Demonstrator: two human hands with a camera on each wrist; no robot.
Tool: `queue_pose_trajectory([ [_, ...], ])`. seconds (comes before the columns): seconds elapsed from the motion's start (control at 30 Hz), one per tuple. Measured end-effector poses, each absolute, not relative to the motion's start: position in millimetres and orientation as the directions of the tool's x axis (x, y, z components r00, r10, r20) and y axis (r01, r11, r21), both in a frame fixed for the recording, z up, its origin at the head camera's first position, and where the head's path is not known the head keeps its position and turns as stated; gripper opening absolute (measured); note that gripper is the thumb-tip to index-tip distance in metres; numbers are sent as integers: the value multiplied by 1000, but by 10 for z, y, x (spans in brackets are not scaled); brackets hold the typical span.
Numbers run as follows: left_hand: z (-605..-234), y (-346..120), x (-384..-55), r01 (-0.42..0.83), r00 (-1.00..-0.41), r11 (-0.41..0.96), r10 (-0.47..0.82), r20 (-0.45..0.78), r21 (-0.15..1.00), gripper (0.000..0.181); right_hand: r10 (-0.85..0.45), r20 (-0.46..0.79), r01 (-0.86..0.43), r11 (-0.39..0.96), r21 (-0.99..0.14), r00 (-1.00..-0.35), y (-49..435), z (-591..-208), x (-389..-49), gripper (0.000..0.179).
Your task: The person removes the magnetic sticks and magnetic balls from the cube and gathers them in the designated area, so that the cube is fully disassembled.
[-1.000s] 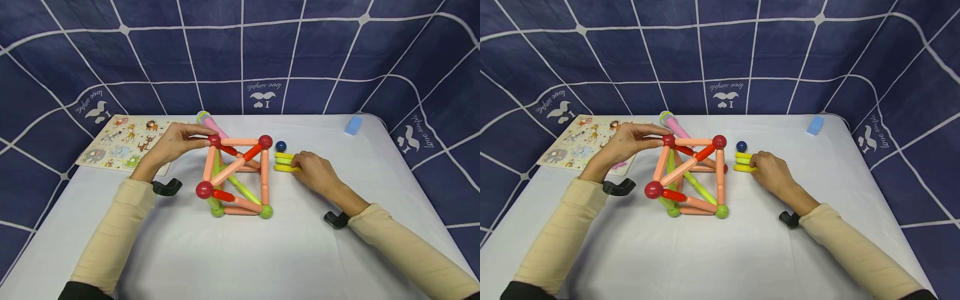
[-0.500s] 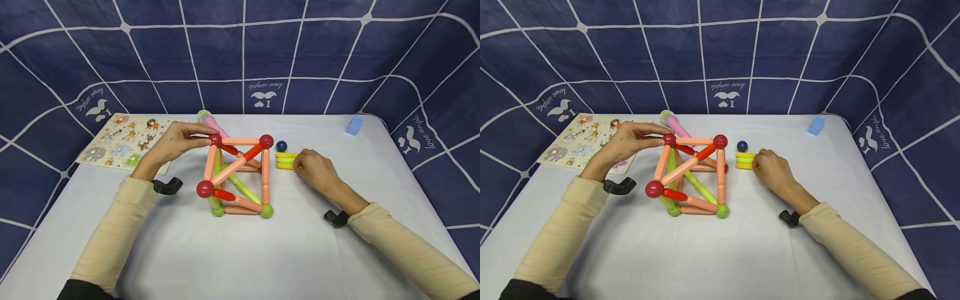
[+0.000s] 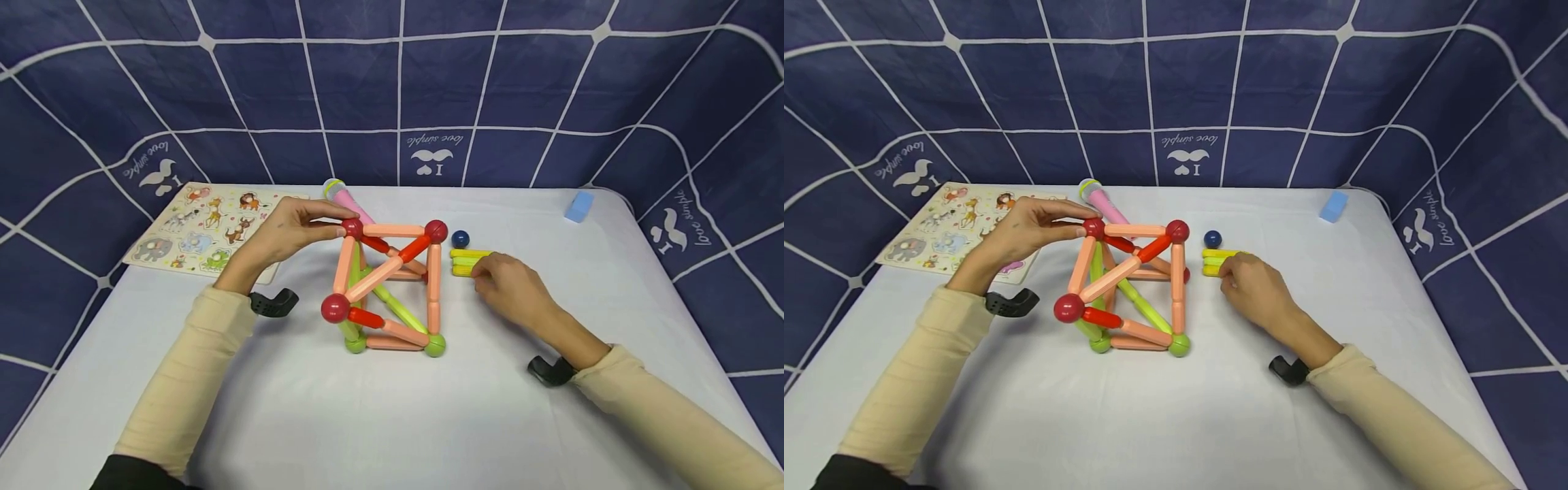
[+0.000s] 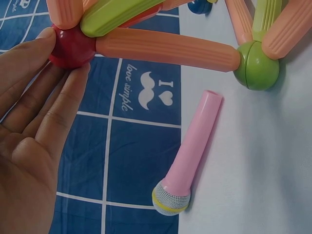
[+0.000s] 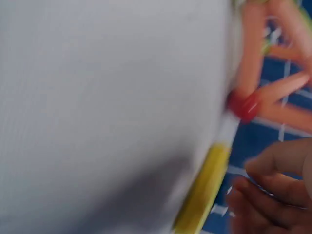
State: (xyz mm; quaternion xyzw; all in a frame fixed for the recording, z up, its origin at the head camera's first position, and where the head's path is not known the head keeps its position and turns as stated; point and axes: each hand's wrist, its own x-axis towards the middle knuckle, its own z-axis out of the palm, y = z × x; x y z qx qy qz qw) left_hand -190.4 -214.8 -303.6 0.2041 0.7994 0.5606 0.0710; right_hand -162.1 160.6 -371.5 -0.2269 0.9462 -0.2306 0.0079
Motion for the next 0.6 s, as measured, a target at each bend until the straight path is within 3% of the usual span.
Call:
queue_pose_trajectory([
  [0.07, -3032, -2147, -1902, 247, -906, 291, 407, 114, 924, 31, -510, -31, -412, 728, -548, -860, 1556, -3665, -1540, 13],
  [0.17, -3028, -2150, -1900, 252, -906, 301, 407, 115, 920, 31, -642, -213, -342, 626, -701, -737, 1480, -3612, -1416, 18],
  [0.27, -3029, -2156, -1899, 252, -907, 314, 406, 110, 915, 32, -694, -298, -273, 586, -763, -655, 1401, -3600, -1301, 27],
  [0.5, -3015, -2150, -1885, 247, -907, 318, 407, 104, 915, 33, -615, -276, -266, 643, -718, -739, 1254, -3660, -1154, 29],
  [0.6, -3010, -2154, -1878, 258, -905, 323, 411, 110, 911, 33, -611, -269, -270, 644, -716, -744, 1259, -3671, -1154, 27],
])
